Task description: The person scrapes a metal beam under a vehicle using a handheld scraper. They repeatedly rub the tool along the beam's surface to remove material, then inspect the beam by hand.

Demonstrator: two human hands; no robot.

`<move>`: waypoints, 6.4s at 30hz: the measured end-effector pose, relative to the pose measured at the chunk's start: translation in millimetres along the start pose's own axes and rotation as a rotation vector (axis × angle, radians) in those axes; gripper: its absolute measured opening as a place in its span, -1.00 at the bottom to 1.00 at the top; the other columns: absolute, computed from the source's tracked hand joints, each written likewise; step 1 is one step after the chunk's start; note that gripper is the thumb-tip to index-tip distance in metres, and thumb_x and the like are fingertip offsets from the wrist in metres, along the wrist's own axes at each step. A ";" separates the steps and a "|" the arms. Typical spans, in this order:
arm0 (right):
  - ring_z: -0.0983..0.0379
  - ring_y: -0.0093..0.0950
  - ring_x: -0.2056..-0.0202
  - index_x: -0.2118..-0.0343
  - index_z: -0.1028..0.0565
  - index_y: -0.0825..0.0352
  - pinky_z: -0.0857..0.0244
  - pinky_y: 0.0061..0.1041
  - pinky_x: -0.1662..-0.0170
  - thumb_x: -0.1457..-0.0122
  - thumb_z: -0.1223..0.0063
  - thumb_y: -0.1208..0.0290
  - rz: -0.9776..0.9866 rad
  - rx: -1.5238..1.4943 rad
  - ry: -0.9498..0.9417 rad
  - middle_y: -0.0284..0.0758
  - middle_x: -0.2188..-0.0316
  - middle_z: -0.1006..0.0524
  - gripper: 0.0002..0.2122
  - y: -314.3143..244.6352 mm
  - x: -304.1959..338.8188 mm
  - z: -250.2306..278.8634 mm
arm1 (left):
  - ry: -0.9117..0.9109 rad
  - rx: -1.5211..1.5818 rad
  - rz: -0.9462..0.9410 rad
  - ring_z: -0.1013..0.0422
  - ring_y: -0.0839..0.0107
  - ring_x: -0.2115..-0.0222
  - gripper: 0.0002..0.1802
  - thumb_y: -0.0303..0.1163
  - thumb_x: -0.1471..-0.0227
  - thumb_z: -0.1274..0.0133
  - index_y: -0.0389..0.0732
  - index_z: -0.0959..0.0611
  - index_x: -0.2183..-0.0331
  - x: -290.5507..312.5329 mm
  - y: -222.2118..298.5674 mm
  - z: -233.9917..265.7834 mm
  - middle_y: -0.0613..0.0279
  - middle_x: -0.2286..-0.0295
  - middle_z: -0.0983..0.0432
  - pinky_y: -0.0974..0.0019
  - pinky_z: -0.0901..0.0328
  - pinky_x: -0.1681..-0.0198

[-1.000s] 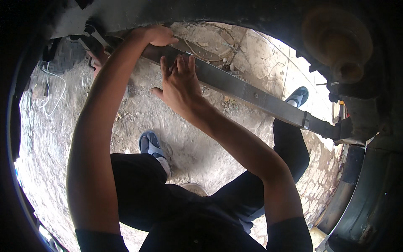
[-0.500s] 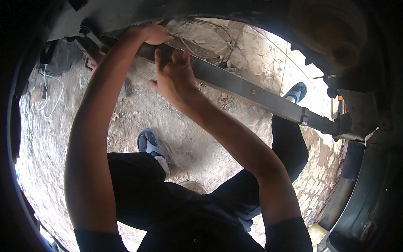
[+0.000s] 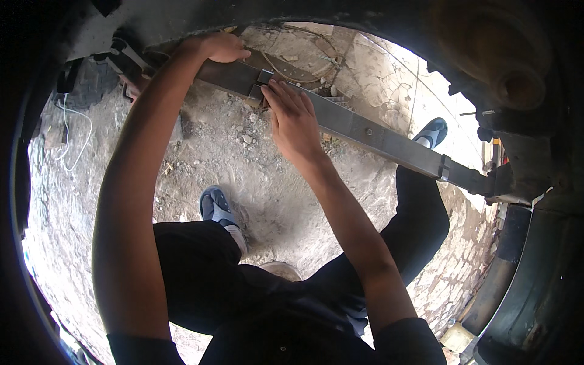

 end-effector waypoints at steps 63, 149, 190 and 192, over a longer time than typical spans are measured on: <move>-0.24 -0.36 -0.21 -0.23 -0.26 0.20 0.01 -0.02 -0.30 -0.09 -0.21 0.32 -0.178 0.148 0.056 -0.34 -0.18 -0.33 -0.39 -2.2 33.2 -8.2 | 0.123 -0.077 0.069 -0.40 0.02 -0.02 -0.50 -0.01 -0.24 0.19 -0.16 -0.57 0.02 33.5 18.4 27.9 -0.01 0.03 -0.49 -0.03 -0.26 -0.08; -0.38 -0.16 -0.10 -0.21 -0.30 0.23 -0.23 -0.20 -0.18 -0.27 0.04 0.04 -0.928 0.029 -0.984 -0.11 -0.06 -0.46 -0.48 234.6 416.1 229.0 | 0.605 0.116 -0.849 -0.08 -0.09 -0.24 -0.08 0.05 -0.12 -0.01 -0.51 -0.16 -0.20 3.3 624.1 31.9 -0.35 -0.18 -0.11 -0.16 0.05 -0.28; -0.42 -0.17 -0.06 -0.19 -0.32 0.25 -0.27 -0.19 -0.15 -0.29 0.07 0.05 -1.028 0.099 -0.795 -0.07 -0.05 -0.46 -0.50 238.4 518.1 280.7 | 0.938 -0.624 -1.091 -0.33 0.25 0.12 -0.71 -0.29 0.05 -0.05 -0.20 -0.67 0.27 20.8 649.1 53.7 0.16 0.24 -0.47 0.10 -0.15 0.03; -0.43 -0.16 -0.04 -0.20 -0.32 0.22 -0.28 -0.17 -0.14 -0.30 0.08 0.05 -1.053 0.072 -0.769 -0.07 -0.06 -0.46 -0.51 235.1 519.1 292.4 | 0.802 -0.689 -0.982 -0.35 0.24 0.12 -0.69 -0.28 0.06 -0.05 -0.18 -0.69 0.26 15.5 658.2 44.4 0.13 0.25 -0.49 0.07 -0.16 0.03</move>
Point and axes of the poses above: each hand's wrist, its own x-axis away from the middle knuckle, its own z-axis out of the back of the hand, y = z × x, the point moved 8 cm from there along -x, towards the middle knuckle
